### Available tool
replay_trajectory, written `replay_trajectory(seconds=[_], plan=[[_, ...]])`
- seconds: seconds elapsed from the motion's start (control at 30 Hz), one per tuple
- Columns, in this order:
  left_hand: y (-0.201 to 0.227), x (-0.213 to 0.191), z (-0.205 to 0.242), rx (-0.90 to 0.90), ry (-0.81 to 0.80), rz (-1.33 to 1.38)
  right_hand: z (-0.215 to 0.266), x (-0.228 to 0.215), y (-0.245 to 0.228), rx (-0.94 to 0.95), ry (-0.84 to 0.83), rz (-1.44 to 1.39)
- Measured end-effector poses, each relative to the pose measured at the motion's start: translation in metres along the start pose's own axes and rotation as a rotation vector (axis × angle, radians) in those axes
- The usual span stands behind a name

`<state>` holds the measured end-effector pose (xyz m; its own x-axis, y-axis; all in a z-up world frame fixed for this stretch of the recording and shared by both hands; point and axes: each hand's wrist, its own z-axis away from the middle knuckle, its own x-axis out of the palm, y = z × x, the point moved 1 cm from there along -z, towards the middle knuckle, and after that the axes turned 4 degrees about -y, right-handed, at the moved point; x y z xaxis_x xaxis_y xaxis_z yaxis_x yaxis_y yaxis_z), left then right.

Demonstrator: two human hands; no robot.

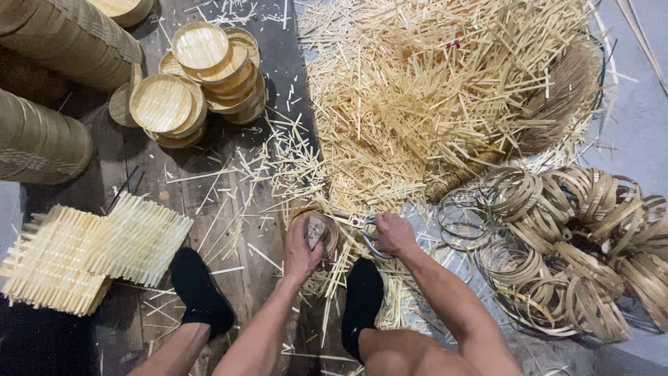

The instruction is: The person assembles bamboo steamers by hand by bending thin bamboo strips around a circular wooden mold and trimming the ends with scissors.

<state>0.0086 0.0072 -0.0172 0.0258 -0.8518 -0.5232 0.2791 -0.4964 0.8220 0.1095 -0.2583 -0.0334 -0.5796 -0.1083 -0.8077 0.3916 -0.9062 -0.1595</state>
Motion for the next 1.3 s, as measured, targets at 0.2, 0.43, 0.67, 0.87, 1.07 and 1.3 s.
replay_trajectory(seconds=[0.2, 0.43, 0.67, 0.87, 1.07, 1.3], plan=[[-0.018, 0.005, -0.008, 0.022, -0.049, 0.085, 0.009, -0.017, -0.019, -0.078, 0.17, 0.006], [0.004, -0.013, -0.004, -0.019, -0.09, -0.099, 0.007, 0.015, 0.001, -0.083, 0.253, -0.134], [0.003, -0.006, -0.006, 0.18, -0.099, -0.161, 0.004, -0.002, -0.018, -0.208, 0.531, -0.055], [0.027, -0.014, -0.002, 0.093, -0.035, -0.209, -0.007, 0.021, 0.012, -0.139, 0.335, -0.019], [0.029, -0.005, -0.002, 0.192, -0.033, -0.186, 0.001, -0.008, -0.01, -0.199, 0.45, 0.017], [0.02, -0.01, -0.001, 0.271, -0.025, -0.203, -0.003, 0.006, 0.0, -0.115, 0.255, -0.083]])
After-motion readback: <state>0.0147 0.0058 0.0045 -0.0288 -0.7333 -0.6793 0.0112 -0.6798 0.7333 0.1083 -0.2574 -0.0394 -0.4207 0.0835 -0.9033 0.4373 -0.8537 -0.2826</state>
